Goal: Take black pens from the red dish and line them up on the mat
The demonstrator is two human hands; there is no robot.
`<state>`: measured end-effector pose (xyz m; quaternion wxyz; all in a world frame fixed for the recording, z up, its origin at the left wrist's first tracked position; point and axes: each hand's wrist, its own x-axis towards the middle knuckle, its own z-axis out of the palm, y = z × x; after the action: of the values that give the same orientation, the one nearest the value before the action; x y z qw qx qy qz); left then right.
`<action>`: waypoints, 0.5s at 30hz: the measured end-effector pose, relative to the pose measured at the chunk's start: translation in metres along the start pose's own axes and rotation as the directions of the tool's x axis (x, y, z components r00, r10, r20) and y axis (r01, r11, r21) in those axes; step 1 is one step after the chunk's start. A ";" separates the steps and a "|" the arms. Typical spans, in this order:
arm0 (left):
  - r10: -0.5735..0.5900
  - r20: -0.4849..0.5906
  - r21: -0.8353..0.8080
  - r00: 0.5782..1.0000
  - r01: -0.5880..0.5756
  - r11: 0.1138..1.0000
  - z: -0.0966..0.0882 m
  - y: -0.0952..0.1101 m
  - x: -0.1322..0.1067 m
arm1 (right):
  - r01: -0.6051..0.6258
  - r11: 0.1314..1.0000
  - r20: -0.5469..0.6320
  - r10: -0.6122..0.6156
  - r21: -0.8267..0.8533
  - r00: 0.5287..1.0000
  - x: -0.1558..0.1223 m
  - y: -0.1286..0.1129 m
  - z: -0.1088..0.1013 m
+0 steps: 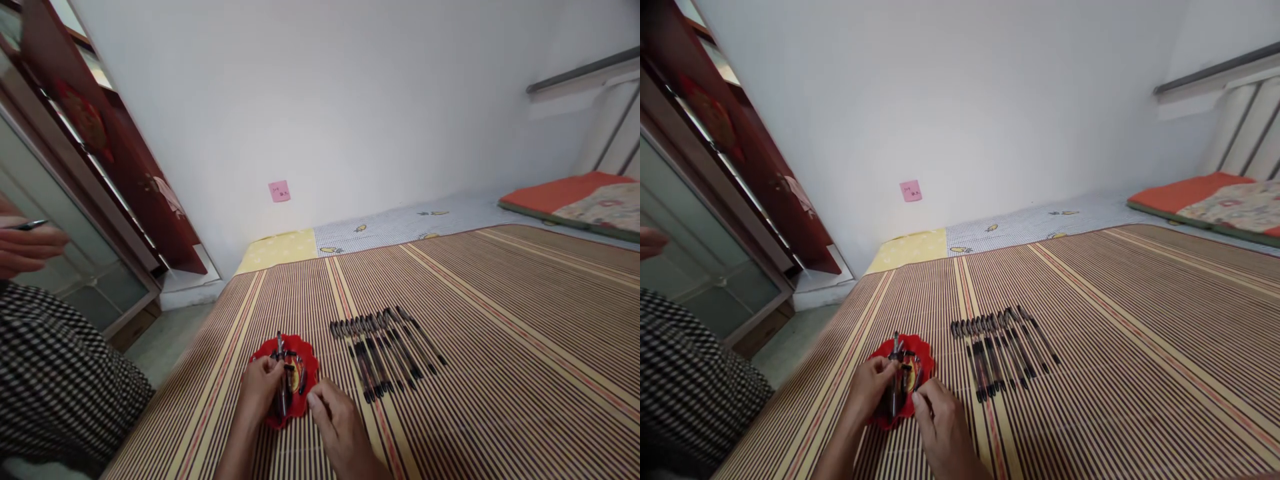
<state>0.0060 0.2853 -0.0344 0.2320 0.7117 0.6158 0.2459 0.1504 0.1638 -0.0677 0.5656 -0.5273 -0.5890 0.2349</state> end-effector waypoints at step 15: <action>-0.015 0.121 -0.769 0.993 0.103 0.631 0.010 0.005 -0.061 | -0.331 0.848 0.206 0.266 0.414 0.942 0.001 -0.002 0.017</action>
<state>0.0089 0.2237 -0.0424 0.5537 0.5346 0.4613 0.4413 0.1338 0.1697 -0.0696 0.5839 -0.4518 -0.4692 0.4845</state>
